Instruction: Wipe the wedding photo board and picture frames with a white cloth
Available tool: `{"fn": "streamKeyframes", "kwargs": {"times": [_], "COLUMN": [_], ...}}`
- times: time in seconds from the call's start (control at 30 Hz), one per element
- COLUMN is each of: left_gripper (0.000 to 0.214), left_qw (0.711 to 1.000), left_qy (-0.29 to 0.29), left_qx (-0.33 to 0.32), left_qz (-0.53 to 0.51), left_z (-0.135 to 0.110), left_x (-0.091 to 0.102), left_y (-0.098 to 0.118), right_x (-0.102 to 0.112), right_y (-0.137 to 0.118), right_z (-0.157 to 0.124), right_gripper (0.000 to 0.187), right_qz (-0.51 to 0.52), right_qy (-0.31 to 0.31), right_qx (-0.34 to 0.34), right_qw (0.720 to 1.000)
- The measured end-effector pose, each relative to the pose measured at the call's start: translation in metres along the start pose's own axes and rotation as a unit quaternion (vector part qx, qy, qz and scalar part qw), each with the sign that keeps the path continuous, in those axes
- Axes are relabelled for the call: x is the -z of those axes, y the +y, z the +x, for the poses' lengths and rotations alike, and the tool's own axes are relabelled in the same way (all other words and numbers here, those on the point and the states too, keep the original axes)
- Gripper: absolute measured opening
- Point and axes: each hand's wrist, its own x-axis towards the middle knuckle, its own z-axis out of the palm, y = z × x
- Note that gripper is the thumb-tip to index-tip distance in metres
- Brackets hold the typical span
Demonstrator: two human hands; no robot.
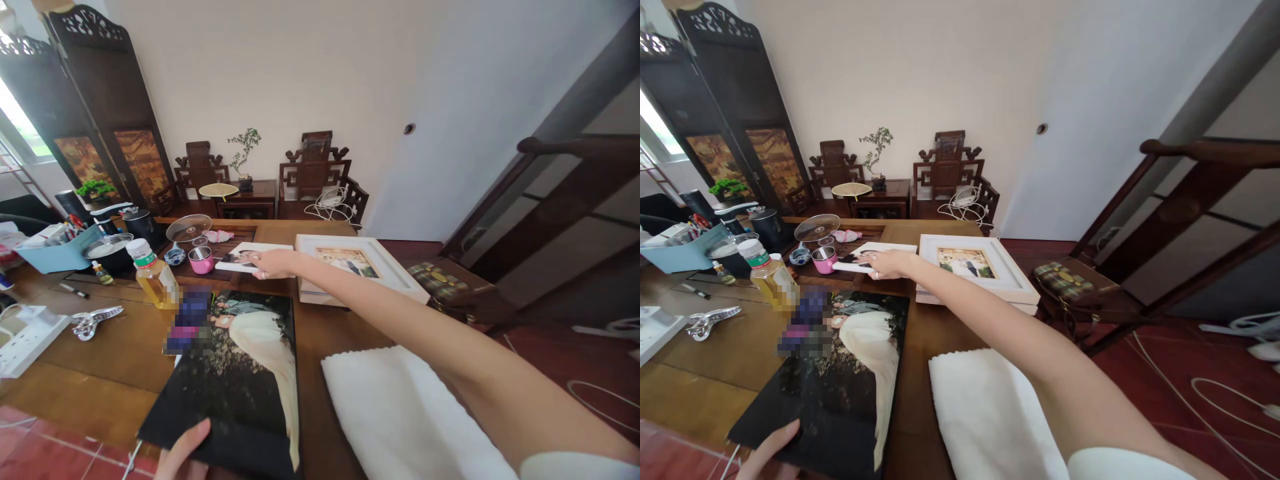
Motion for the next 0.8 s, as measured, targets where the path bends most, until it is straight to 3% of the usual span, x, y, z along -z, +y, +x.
{"fn": "streamKeyframes", "kwargs": {"times": [0.1,0.2,0.3,0.4,0.53,0.67,0.8], "left_gripper": [0.054,0.04,0.028,0.02,0.027,0.029,0.029], "left_qw": [0.999,0.995,0.983,0.972,0.974,0.977,0.985], "left_qy": [-0.028,-0.091,-0.174,-0.217,-0.19,-0.19,-0.149], "left_qx": [-0.04,-0.038,-0.04,-0.069,-0.123,-0.1,-0.074], "left_qz": [-0.017,-0.025,-0.049,-0.056,-0.025,0.001,0.04], "left_z": [0.009,0.016,0.028,0.049,0.079,0.102,0.12], "left_x": [-0.032,-0.061,-0.078,-0.09,-0.11,-0.131,-0.148], "left_y": [0.015,0.028,0.037,0.04,0.034,0.024,0.017], "right_x": [0.015,0.023,0.026,0.027,0.021,0.001,-0.029], "right_y": [0.005,0.009,0.011,0.012,0.004,-0.015,-0.032], "right_z": [-0.004,-0.005,-0.008,-0.012,-0.016,-0.014,-0.011], "right_gripper": [0.04,0.037,0.035,0.033,0.032,0.032,0.039], "right_qz": [-0.011,-0.03,-0.042,-0.047,-0.056,-0.064,-0.07], "right_qy": [0.01,0.028,0.038,0.044,0.06,0.081,0.111], "right_qx": [-0.034,-0.062,-0.071,-0.077,-0.088,-0.093,-0.11], "right_qw": [0.999,0.997,0.996,0.995,0.993,0.99,0.985]}}
